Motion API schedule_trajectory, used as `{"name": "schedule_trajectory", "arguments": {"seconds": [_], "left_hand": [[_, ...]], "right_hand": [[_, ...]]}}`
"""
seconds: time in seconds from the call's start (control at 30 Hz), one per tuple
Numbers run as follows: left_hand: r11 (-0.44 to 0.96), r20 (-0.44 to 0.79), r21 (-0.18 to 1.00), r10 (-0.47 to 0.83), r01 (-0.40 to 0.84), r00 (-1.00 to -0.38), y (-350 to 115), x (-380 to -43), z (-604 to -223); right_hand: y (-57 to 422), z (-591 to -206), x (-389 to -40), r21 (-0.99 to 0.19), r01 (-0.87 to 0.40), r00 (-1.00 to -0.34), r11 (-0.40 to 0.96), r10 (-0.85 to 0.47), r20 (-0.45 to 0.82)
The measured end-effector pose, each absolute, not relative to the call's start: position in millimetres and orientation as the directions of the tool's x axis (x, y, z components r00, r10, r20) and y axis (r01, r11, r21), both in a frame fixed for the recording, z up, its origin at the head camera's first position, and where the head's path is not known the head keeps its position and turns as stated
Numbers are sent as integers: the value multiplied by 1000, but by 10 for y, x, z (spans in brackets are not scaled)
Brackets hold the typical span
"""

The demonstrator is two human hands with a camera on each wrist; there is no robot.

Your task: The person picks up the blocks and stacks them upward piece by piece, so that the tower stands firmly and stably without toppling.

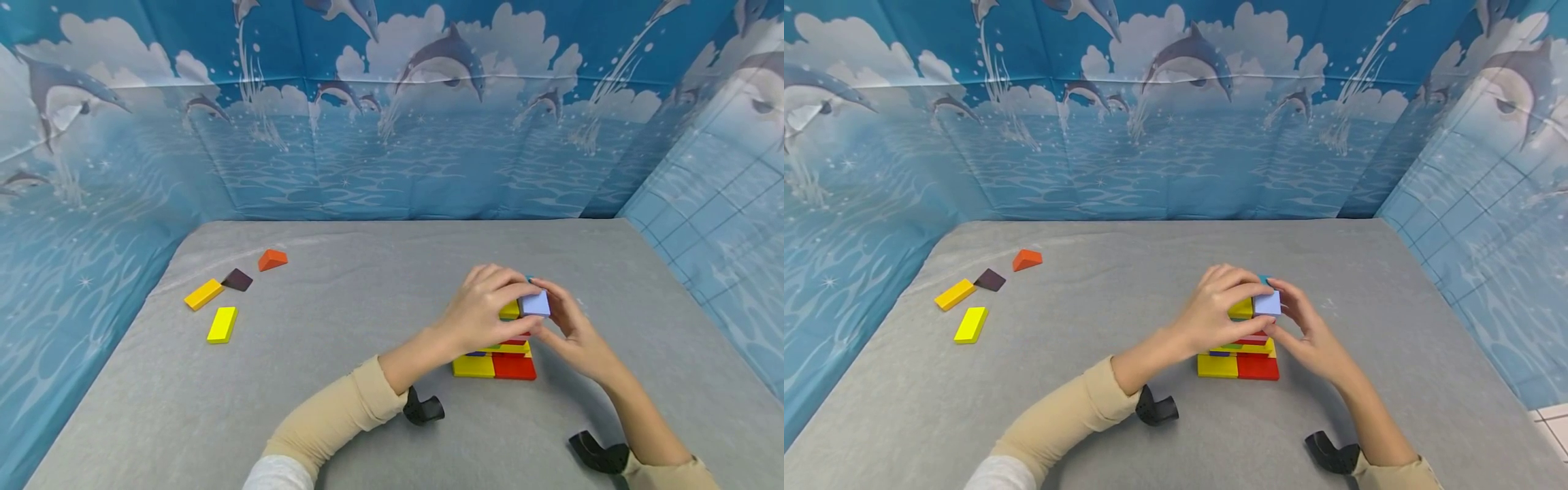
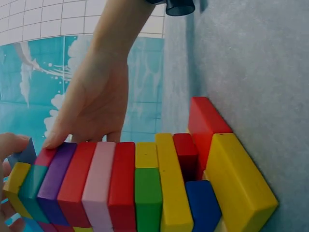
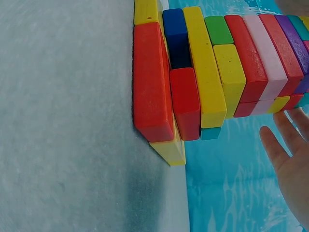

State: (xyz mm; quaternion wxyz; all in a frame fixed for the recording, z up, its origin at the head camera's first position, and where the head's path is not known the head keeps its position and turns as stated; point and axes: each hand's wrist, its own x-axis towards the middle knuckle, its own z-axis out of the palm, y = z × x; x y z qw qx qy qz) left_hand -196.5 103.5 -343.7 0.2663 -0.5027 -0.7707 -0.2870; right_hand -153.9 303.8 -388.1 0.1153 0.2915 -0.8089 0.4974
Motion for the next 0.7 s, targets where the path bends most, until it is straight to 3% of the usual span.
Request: {"name": "schedule_trajectory", "arguments": {"seconds": [0.43,0.57,0.7], "left_hand": [[354,703,168,611,920,-364,1054,-1984,-3538],[340,683,222,614,914,-395,1009,-1999,-3569],[300,635,369,610,880,-474,928,-2035,-3608]], "right_hand": [[3030,-3864,-1532,-738,-573,-814,356,-354,461],[3044,-3869,-1538,-735,-562,-821,379,-361,442],[3032,-3867,-1530,-738,-536,-841,409,-334,426]]}}
